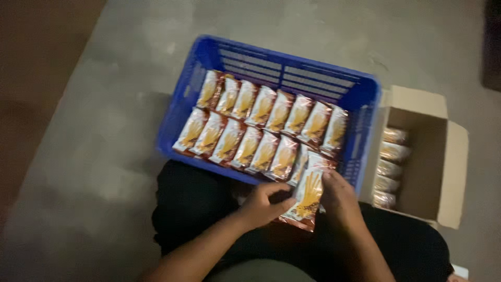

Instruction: The person transfers packaged snack items from a cardboard box into a blue plastic basket. They pick up the items one by one and place them in neat rows within the basket, filling it up over time.

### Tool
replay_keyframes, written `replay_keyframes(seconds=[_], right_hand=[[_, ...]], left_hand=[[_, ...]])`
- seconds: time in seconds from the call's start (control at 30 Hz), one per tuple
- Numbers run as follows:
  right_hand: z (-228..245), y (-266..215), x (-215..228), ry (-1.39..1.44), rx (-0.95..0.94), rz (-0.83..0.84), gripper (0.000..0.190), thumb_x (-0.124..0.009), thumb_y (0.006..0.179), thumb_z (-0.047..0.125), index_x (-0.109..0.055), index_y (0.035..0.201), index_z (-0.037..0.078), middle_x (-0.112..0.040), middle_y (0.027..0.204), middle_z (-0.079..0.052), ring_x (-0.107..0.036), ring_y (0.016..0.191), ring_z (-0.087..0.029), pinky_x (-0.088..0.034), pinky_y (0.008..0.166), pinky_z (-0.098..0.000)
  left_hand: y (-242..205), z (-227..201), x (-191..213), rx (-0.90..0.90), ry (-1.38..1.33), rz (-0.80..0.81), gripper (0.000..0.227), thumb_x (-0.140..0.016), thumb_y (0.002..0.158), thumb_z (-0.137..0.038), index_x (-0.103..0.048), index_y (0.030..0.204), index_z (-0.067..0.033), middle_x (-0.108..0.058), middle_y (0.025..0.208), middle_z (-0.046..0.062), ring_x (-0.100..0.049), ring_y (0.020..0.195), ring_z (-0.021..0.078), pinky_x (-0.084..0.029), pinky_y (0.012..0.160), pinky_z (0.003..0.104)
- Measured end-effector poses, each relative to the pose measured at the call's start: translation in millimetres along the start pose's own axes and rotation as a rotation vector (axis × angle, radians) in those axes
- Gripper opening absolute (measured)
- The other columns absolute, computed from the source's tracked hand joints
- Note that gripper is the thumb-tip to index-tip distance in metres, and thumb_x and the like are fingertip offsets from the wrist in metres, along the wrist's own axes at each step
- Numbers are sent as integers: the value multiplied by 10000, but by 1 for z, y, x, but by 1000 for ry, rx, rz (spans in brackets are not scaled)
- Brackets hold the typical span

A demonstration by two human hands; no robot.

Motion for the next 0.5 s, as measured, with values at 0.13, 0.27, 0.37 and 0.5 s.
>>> replay_keyframes(seconds=[0.13, 0.27, 0.37, 0.5], right_hand=[[4, -6, -32, 56, -65, 201, 315, -554, 987, 171, -628, 1173, -73, -728, 1040, -270, -702, 819, -349, -523, 695, -398], [14, -7, -32, -435, -61, 122, 421, -541, 998, 253, -601, 1381, 91, -704, 1154, -139, -635, 974, -248, -471, 762, -365], [6, 7, -11, -1102, 204, 126, 553, -556, 977, 339, -520, 1504, 171, -682, 1191, -104, -602, 1126, -268, -460, 916, -436], [-72, 52, 66, -1780, 519, 71, 728, -573, 889, 608, -405, 1547, 346, -394, 1636, -126, -314, 1496, -501, -286, 1141, -616]], left_hand=[[-5, -16, 16, 396, 55, 6, 653, -788, 716, -520, -735, 1219, -108, -736, 1260, 9, -630, 1202, 97, -450, 1052, 284], [14, -29, 47, 145, 77, 51, 326, -717, 856, -314, -756, 1081, -81, -767, 1001, 21, -675, 912, 111, -520, 782, 279], [39, -36, 81, 217, 214, 82, 327, -683, 900, -276, -720, 1179, -108, -761, 1082, 45, -703, 947, 162, -564, 745, 316], [75, 11, 129, 293, 578, 53, 289, -660, 939, -297, -737, 1172, -143, -773, 1005, 117, -679, 749, 254, -460, 643, 379]])
Point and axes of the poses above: each hand's wrist, its own y-axis towards the middle knuckle, its own x-axis out of the back of the hand, z = x × y, the point moved 6 cm from there along y, towards the middle knuckle
